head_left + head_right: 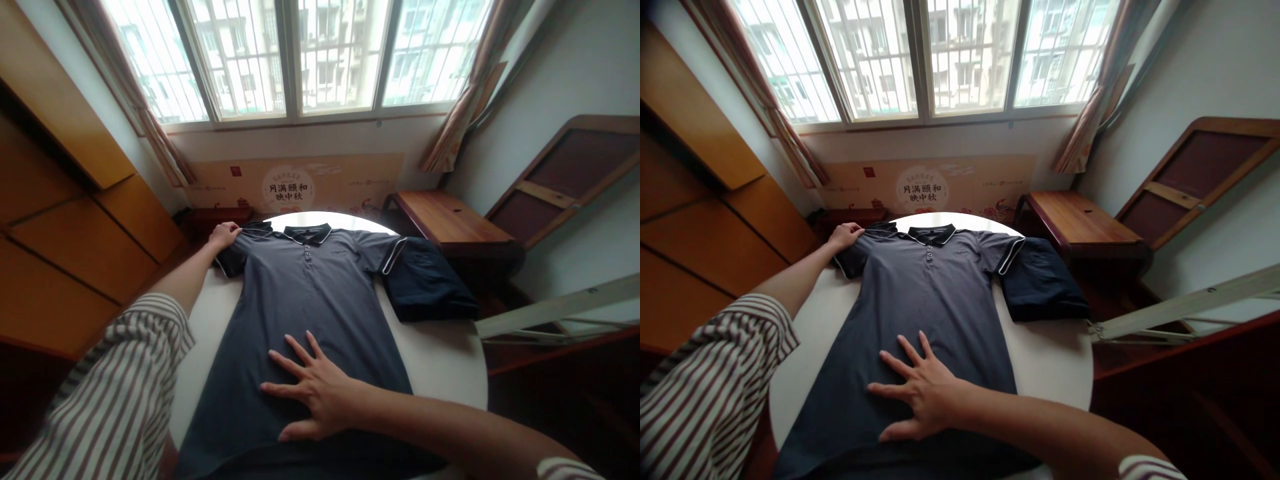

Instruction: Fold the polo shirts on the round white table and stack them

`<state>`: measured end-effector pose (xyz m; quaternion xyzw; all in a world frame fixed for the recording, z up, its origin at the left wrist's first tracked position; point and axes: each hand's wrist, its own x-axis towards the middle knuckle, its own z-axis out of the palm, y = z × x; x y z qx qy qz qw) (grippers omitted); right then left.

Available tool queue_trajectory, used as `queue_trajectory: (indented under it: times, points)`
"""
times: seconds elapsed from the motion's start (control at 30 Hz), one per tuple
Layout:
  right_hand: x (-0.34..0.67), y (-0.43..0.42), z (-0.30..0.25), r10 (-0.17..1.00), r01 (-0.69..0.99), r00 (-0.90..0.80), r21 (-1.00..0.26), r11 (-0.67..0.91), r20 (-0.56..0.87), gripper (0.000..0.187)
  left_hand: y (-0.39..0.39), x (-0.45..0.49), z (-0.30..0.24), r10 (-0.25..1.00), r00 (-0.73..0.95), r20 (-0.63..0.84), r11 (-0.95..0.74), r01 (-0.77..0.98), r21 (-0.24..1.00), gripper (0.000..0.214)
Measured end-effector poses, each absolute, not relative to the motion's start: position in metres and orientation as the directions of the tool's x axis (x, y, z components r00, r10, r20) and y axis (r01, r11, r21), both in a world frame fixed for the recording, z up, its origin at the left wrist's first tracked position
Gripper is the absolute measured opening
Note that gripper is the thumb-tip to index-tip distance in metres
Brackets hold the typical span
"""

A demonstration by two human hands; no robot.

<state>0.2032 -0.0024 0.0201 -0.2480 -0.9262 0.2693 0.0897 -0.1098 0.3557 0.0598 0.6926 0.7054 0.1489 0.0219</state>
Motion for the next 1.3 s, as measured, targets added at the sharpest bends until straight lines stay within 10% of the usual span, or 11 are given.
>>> queue_trajectory:
  times: [0.3, 0.53, 0.77, 0.97, 1.17, 1.3]
  points:
    - [0.212, -0.036, 0.024, 0.438, 0.323, -0.897, -0.592, 0.738, 0.056, 0.075, 0.345, -0.070, 0.056, 0.952, -0.076, 0.296, 0.022, 0.983, 0.180, 0.031]
    - [0.208, -0.031, 0.019, 0.516, 0.354, -0.839, -0.550, 0.756, 0.170, 0.053, 0.273, 0.027, 0.048, 0.724, 0.527, 0.445, -0.642, 0.752, 0.153, 0.033]
    - [0.319, 0.122, 0.068, 0.921, 0.891, -0.010, -0.415, 0.185, 0.390, 0.025, 0.221, 0.087, -0.003, 0.750, 0.633, 0.193, -0.660, 0.696, 0.283, 0.049]
    - [0.400, 0.197, 0.085, 0.850, 0.751, 0.524, -0.501, -0.430, 0.056, 0.085, 0.213, 0.091, -0.024, 0.817, 0.567, 0.106, -0.573, 0.778, 0.256, 0.055]
    - [0.395, 0.218, 0.075, 0.867, 0.697, 0.495, -0.620, -0.359, 0.054, 0.049, 0.206, 0.103, -0.024, 0.724, 0.600, 0.341, -0.677, 0.519, 0.522, 0.039]
    - [0.379, 0.230, 0.087, 0.872, 0.713, 0.448, -0.667, -0.214, 0.198, 0.058, 0.203, 0.146, -0.011, 0.735, 0.569, 0.368, -0.539, 0.163, 0.826, 0.056]
